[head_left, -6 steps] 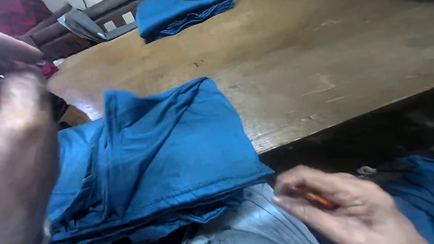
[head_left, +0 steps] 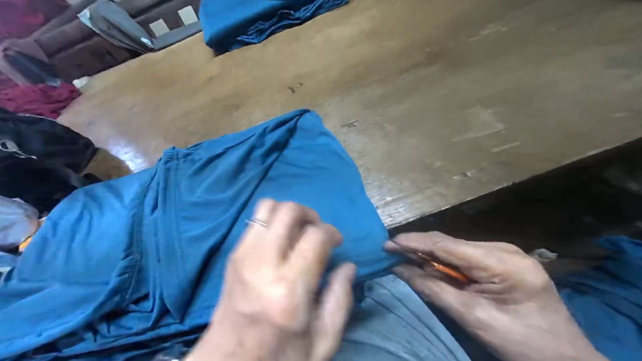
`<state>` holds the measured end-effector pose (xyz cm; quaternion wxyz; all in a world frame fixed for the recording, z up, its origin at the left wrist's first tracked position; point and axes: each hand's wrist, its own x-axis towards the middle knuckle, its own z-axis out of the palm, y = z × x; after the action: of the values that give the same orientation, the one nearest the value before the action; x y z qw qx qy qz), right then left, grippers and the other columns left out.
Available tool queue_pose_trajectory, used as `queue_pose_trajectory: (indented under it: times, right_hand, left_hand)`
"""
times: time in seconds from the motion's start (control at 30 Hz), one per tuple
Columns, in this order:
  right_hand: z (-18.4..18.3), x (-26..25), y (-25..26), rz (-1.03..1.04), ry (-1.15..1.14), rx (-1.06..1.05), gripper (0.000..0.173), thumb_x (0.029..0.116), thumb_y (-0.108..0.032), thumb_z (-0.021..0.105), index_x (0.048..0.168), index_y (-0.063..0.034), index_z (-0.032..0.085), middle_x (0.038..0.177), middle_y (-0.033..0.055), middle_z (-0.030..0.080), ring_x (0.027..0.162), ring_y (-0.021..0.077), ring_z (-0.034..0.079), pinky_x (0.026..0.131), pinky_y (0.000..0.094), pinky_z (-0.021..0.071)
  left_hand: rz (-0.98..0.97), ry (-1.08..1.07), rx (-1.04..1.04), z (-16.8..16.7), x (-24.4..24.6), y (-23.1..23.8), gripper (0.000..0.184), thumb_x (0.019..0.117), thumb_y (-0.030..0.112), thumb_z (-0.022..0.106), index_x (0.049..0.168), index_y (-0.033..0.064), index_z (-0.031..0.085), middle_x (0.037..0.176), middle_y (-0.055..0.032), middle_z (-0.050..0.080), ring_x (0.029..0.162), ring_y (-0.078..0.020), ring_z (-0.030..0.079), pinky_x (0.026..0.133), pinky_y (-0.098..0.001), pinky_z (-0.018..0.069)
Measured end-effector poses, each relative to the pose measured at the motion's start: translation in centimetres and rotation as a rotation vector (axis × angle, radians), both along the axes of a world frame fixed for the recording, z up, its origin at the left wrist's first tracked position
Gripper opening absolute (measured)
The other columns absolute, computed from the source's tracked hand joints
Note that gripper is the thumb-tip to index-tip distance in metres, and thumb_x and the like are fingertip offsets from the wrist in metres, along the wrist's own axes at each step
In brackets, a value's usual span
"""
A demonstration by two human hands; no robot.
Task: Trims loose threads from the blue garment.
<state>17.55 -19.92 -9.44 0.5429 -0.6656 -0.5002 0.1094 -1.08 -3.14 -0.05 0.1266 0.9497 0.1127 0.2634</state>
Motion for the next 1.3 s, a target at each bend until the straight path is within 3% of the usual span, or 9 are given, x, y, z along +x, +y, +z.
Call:
queue_pose_trajectory:
  times: [0.27, 0.37, 0.5, 0.67, 0.8, 0.9, 1.0, 1.17, 1.3]
  right_hand:
    - [1.7, 0.1, 0.3, 0.009, 0.083, 0.058, 0.015, 0.0924, -0.016, 0.070, 0.106, -0.0125, 0.072, 0.086, -0.0067, 0.070, 0.067, 0.0012, 0.063, 0.059, 0.0167, 0.0546]
    - [2.2, -0.7, 0.9, -0.065, 0.025, 0.008, 0.026, 0.0871, -0.024, 0.076, 0.110, -0.0163, 0.067, 0.076, -0.0094, 0.060, 0.060, -0.0027, 0.049, 0.051, 0.0145, 0.0416]
    - [0.9, -1.1, 2.4, -0.090, -0.239, 0.096, 0.013, 0.0843, -0.022, 0.068, 0.095, -0.0136, 0.067, 0.077, -0.0080, 0.063, 0.065, -0.0043, 0.054, 0.054, 0.0145, 0.0459]
    - [0.4, -3.1, 2.1, 0.056, -0.407, 0.118, 0.015, 0.0980, -0.017, 0.058, 0.093, -0.0087, 0.068, 0.074, 0.0045, 0.065, 0.066, 0.0150, 0.062, 0.053, 0.0302, 0.0470]
    - [0.5, -3.8, 1.8, 0.131, -0.457, 0.093, 0.015, 0.0989, -0.011, 0.057, 0.090, -0.0062, 0.068, 0.069, 0.0073, 0.062, 0.061, 0.0200, 0.059, 0.050, 0.0329, 0.0435]
    - [0.6, -3.5, 1.1, 0.332, -0.375, 0.092, 0.015, 0.0994, -0.011, 0.059, 0.089, -0.0051, 0.068, 0.070, 0.0095, 0.062, 0.061, 0.0236, 0.059, 0.050, 0.0366, 0.0439]
    - [1.0, -2.9, 0.7, 0.357, -0.152, 0.087, 0.015, 0.0988, -0.012, 0.059, 0.092, -0.0028, 0.069, 0.076, 0.0106, 0.066, 0.068, 0.0187, 0.062, 0.057, 0.0318, 0.0486]
    - [2.4, -1.3, 0.9, 0.155, 0.085, 0.040, 0.035, 0.1046, -0.037, 0.058, 0.119, -0.0063, 0.065, 0.088, -0.0009, 0.065, 0.073, -0.0005, 0.057, 0.063, 0.0168, 0.0485]
    - [2.4, -2.2, 1.7, 0.105, 0.007, 0.046, 0.039, 0.0924, -0.036, 0.075, 0.118, -0.0078, 0.066, 0.086, -0.0012, 0.064, 0.070, -0.0006, 0.053, 0.059, 0.0156, 0.0454]
  left_hand:
    - [-0.013, -0.035, -0.080, -3.0, 1.0, -1.5, 0.015, 0.0957, 0.016, 0.065, 0.095, 0.0106, 0.078, 0.072, 0.0040, 0.057, 0.065, -0.0067, 0.054, 0.054, -0.0224, 0.0441]
    - [-0.022, -0.088, -0.176, -2.4, 0.7, -2.2, 0.015, 0.0964, 0.013, 0.063, 0.094, 0.0069, 0.076, 0.067, 0.0035, 0.064, 0.058, -0.0034, 0.056, 0.051, -0.0212, 0.0448]
    - [0.087, -0.209, -0.339, -1.7, -0.1, -3.6, 0.014, 0.1021, 0.010, 0.057, 0.102, 0.0011, 0.067, 0.078, -0.0031, 0.072, 0.064, -0.0074, 0.068, 0.057, -0.0226, 0.0577]
    - [0.170, -0.501, -0.492, -2.8, -0.5, -3.4, 0.014, 0.1031, 0.018, 0.062, 0.114, 0.0109, 0.065, 0.095, 0.0034, 0.073, 0.077, -0.0091, 0.073, 0.068, -0.0264, 0.0657]
    - [0.186, -0.677, -0.678, -3.9, 0.2, -3.3, 0.028, 0.0889, 0.001, 0.076, 0.112, 0.0097, 0.064, 0.085, -0.0009, 0.073, 0.065, -0.0119, 0.071, 0.062, -0.0275, 0.0646]
    - [0.166, -0.687, -0.813, -4.1, 0.1, -2.7, 0.029, 0.0874, -0.007, 0.074, 0.113, 0.0043, 0.068, 0.096, -0.0104, 0.073, 0.065, -0.0197, 0.073, 0.058, -0.0338, 0.0669]
    - [0.172, -0.627, -0.870, -4.0, -0.5, -2.6, 0.020, 0.0907, -0.006, 0.070, 0.109, 0.0001, 0.075, 0.097, -0.0134, 0.073, 0.069, -0.0212, 0.073, 0.060, -0.0348, 0.0662]
    - [0.190, -0.590, -0.886, -3.4, -1.0, -3.3, 0.038, 0.0864, -0.012, 0.071, 0.123, -0.0025, 0.071, 0.107, -0.0155, 0.072, 0.071, -0.0219, 0.074, 0.063, -0.0350, 0.0676]
    - [0.161, -0.596, -1.105, -2.8, -1.5, -3.8, 0.042, 0.0875, -0.011, 0.072, 0.129, -0.0038, 0.067, 0.108, -0.0172, 0.072, 0.066, -0.0191, 0.072, 0.058, -0.0312, 0.0657]
